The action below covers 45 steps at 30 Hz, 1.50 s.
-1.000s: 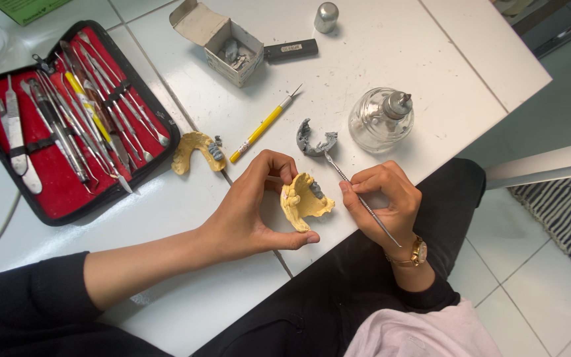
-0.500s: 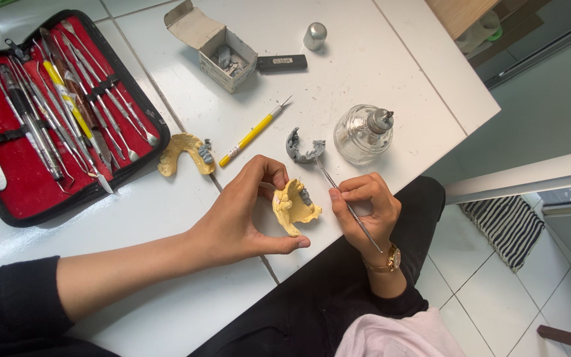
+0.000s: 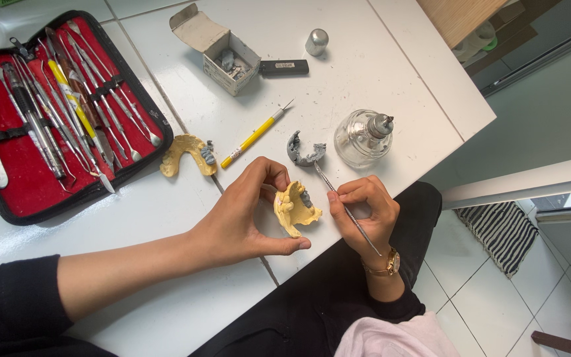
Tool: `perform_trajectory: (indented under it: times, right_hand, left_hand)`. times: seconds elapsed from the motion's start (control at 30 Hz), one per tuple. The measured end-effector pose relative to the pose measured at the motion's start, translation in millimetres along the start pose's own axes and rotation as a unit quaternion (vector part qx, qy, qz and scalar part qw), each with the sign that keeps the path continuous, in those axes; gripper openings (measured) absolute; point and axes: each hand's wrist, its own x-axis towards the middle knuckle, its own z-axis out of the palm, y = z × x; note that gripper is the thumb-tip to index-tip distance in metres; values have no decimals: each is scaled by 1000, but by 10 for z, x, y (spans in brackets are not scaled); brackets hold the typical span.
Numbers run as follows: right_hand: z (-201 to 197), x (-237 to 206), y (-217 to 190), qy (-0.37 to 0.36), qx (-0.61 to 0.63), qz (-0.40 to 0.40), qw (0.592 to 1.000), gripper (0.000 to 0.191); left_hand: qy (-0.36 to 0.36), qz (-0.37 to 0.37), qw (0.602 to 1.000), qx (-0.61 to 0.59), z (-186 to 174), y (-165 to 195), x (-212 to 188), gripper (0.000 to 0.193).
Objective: The person holds a yellow dental plaster impression model in one hand and uses a metal carving tool to scrape and trim excess material from the model's surface, occasionally repositioning the model and the tool while working over a white bench.
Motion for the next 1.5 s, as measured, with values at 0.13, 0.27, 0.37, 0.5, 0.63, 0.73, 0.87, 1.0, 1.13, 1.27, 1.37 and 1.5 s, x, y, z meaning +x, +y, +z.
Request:
perform_trajectory:
  times: [0.13, 0.27, 0.37, 0.5, 0.63, 0.73, 0.87, 1.0, 1.13, 1.27, 1.37, 1.5]
  right_hand:
    - [-8, 14, -18, -5, 3, -3, 1000, 25]
    - [-22, 4, -25, -6, 10, 6, 1000, 25]
    - [-19, -2, -18, -4, 13, 5, 1000, 26]
    - [-11, -14, -5, 4, 19, 0, 1000, 26]
    - [-8, -39, 17, 22, 25, -14, 999, 27]
    - [1, -64, 41, 26, 29, -17, 999, 26]
    - [15, -88, 71, 31, 47, -11, 998, 25]
    - [24, -100, 83, 36, 37, -14, 999, 25]
    - [31, -108, 96, 41, 38, -15, 998, 25]
    - [10, -111, 99, 39, 79, -12, 996, 24]
    - [-34, -85, 91, 43, 147, 5, 988, 23]
    - [-134, 23, 117, 70, 197, 7, 978, 22]
  left_hand:
    - [0, 0, 1000, 2, -8, 15, 6, 75]
    - [1, 0, 1000, -1, 5, 30, 3, 74]
    - [0, -3, 1000, 1, 5, 37, 2, 74]
    - [-1, -2, 1000, 1, 5, 40, 4, 74]
    - [0, 1, 1000, 3, 5, 36, 7, 75]
    - [1, 3, 1000, 9, 3, 31, 0, 75]
    - [1, 6, 1000, 11, 0, 27, 1, 75]
    - [2, 0, 1000, 6, -6, 26, 0, 76]
    - [0, 5, 1000, 7, -7, 21, 11, 76]
    - [-2, 3, 1000, 9, -12, 28, 13, 76]
    - [-2, -5, 1000, -4, -16, 39, 24, 76]
    - [-4, -5, 1000, 7, -31, 36, 25, 77]
